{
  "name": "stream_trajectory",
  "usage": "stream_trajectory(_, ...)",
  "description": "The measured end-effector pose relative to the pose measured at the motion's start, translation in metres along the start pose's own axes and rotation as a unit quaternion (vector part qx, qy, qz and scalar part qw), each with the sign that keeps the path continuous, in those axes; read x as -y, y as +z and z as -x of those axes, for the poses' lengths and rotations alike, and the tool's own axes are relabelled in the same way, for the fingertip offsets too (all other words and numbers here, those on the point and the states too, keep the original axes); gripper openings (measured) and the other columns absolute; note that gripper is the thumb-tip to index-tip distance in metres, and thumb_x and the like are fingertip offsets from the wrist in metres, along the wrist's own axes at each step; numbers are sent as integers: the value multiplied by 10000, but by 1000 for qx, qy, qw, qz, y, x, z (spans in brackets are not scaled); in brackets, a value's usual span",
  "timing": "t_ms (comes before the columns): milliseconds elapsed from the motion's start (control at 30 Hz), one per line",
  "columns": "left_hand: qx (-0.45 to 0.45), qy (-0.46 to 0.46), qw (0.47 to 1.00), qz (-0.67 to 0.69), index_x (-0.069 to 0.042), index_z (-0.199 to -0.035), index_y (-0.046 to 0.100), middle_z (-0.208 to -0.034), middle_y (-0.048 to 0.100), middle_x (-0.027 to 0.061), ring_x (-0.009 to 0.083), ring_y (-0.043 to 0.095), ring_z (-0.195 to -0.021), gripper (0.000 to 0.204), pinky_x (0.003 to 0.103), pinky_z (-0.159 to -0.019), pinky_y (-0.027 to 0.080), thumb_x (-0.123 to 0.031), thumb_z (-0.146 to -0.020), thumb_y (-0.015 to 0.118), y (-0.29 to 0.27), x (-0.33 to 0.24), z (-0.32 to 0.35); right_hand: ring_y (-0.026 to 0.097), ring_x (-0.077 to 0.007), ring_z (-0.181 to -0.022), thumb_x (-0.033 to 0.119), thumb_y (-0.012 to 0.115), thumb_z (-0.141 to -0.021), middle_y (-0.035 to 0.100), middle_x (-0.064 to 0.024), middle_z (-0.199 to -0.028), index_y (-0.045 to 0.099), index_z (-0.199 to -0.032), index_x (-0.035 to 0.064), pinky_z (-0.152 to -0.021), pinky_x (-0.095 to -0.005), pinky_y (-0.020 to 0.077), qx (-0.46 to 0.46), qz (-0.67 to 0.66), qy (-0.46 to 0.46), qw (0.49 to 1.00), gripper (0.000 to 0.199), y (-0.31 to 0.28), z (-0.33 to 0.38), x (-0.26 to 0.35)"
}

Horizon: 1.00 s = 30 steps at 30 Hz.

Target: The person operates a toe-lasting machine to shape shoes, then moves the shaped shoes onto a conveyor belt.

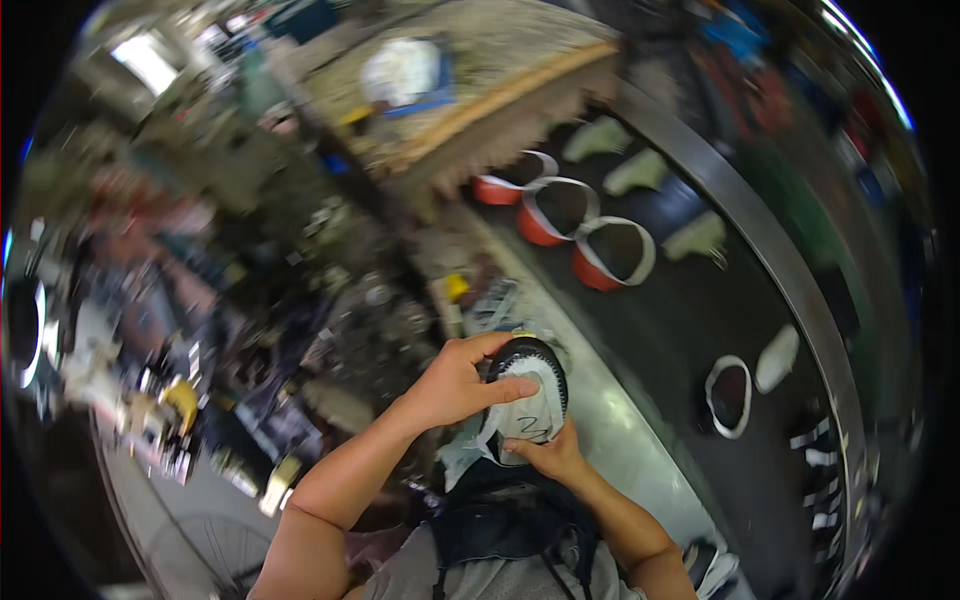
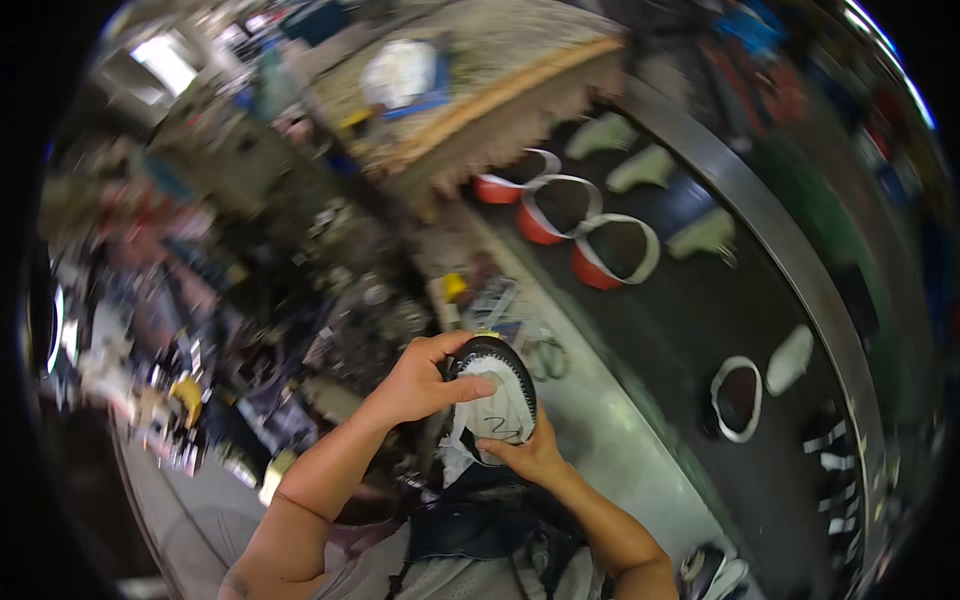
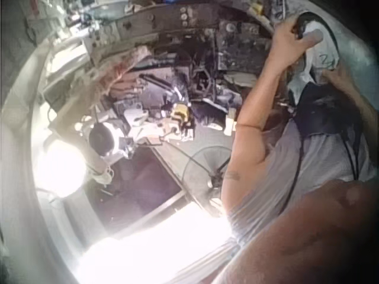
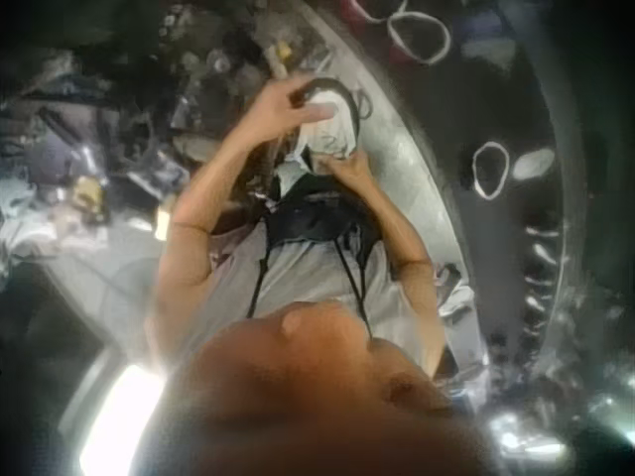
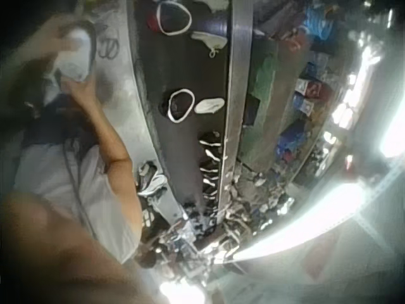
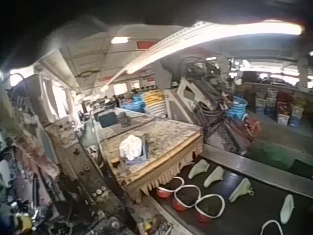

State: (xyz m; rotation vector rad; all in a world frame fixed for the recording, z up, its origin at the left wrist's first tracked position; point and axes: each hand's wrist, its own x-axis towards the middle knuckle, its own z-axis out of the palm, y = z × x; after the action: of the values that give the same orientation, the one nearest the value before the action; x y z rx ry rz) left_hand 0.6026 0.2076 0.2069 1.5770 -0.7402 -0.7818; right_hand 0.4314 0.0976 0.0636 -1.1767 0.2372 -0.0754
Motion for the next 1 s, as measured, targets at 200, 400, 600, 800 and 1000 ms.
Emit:
stream_trajectory(200,125,5,988,-90,23,-1152,654,-962,714,96,121,649,-860,453,290,-799,523,-195,-777,784,190,85,-165,572,-236,-1157,164,778,-806,568,-156,-1251,372,-1372,-24,-972,-368,464,-320,243,-2,916,721,-172,67,-25)
stream_trajectory(400,129,43,990,-28,12,-1094,665,-934,719,189,257,719,-872,468,336,-772,547,-298,-761,774,451,104,-288,583,-347,-1114,71,682,-823,621,-202,-1167,546,-1195,-43,-956,-420,456,-624,354,126,685,412,-351,165,-58)
stream_trajectory(600,315,22,918,241,48,-1158,583,-1004,712,147,170,667,-934,440,291,-828,512,-146,-806,764,632,157,-364,493,-371,-1211,123,739,-717,602,-203,-1131,617,-1104,14,-1140,-526,251,-460,572,200,649,420,-438,159,-41)
stream_trajectory(800,128,37,901,-412,61,-1274,448,-1258,547,257,368,548,-1152,719,415,-996,429,-309,-752,777,748,252,-413,581,-342,-762,55,652,-797,615,-144,-760,665,-851,11,-827,-451,473,-537,496,101,675,71,-422,153,-51)
stream_trajectory(1000,154,49,946,-281,75,-1380,329,-1428,390,268,383,371,-1344,881,401,-1110,318,-214,-684,785,728,301,-424,588,-307,-734,-45,657,-796,658,-130,-836,657,-904,-10,-688,-396,462,-659,377,16,651,114,-404,145,9)
